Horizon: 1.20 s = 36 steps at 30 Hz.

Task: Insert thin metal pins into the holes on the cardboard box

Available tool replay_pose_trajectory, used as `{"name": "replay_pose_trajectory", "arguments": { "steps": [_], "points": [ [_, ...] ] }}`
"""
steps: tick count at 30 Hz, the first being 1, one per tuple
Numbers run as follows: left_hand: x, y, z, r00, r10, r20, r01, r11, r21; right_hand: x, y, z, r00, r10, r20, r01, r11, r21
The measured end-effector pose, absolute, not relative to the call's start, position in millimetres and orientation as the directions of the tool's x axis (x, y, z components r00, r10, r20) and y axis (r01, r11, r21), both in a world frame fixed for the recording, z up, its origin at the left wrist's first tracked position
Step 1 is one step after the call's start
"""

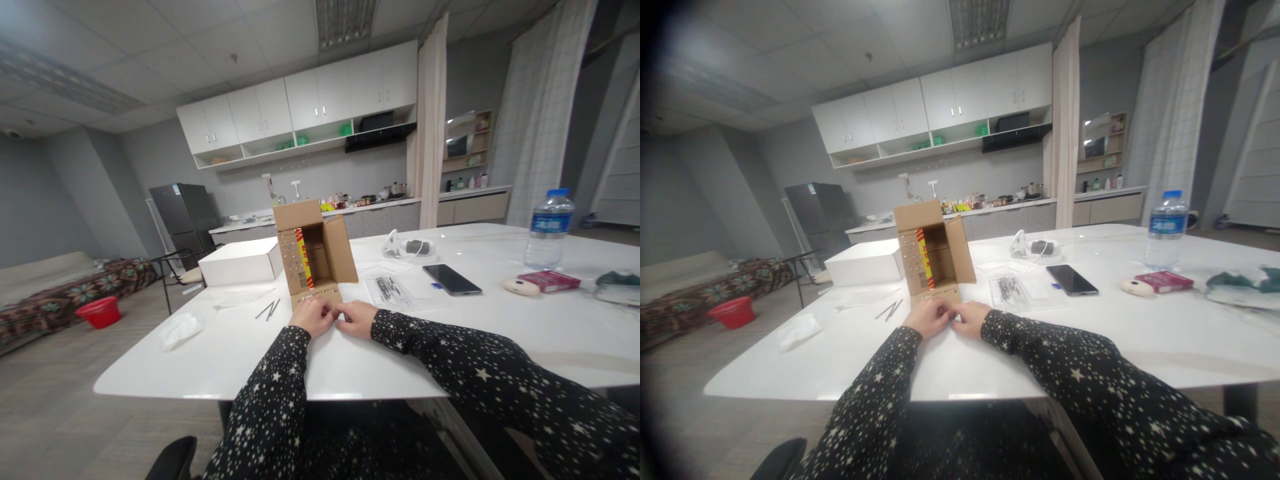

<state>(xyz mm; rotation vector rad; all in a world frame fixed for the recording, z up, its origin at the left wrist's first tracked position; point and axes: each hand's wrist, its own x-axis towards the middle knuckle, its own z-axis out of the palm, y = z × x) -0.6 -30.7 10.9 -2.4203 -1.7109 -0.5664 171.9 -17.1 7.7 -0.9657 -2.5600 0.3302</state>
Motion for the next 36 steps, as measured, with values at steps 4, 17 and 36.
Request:
{"name": "replay_pose_trajectory", "arguments": {
  "steps": [4,17,36],
  "points": [
    [-0.3,-32.1,11.1,0.281,0.888,0.363,0.935,-0.339,0.106,171.8,-17.5,7.7,-0.677,0.685,0.27,0.597,0.725,-0.343],
    [-1.2,-32.5,9.5,0.265,0.89,0.37,0.942,-0.321,0.098,171.2,-15.5,4.9,-0.67,0.691,0.27,0.603,0.719,-0.346],
    [-1.2,-30.5,8.4,0.256,0.918,0.304,0.954,-0.291,0.074,170.2,-14.1,3.8,-0.658,0.703,0.271,0.617,0.709,-0.342]
  ]
}}
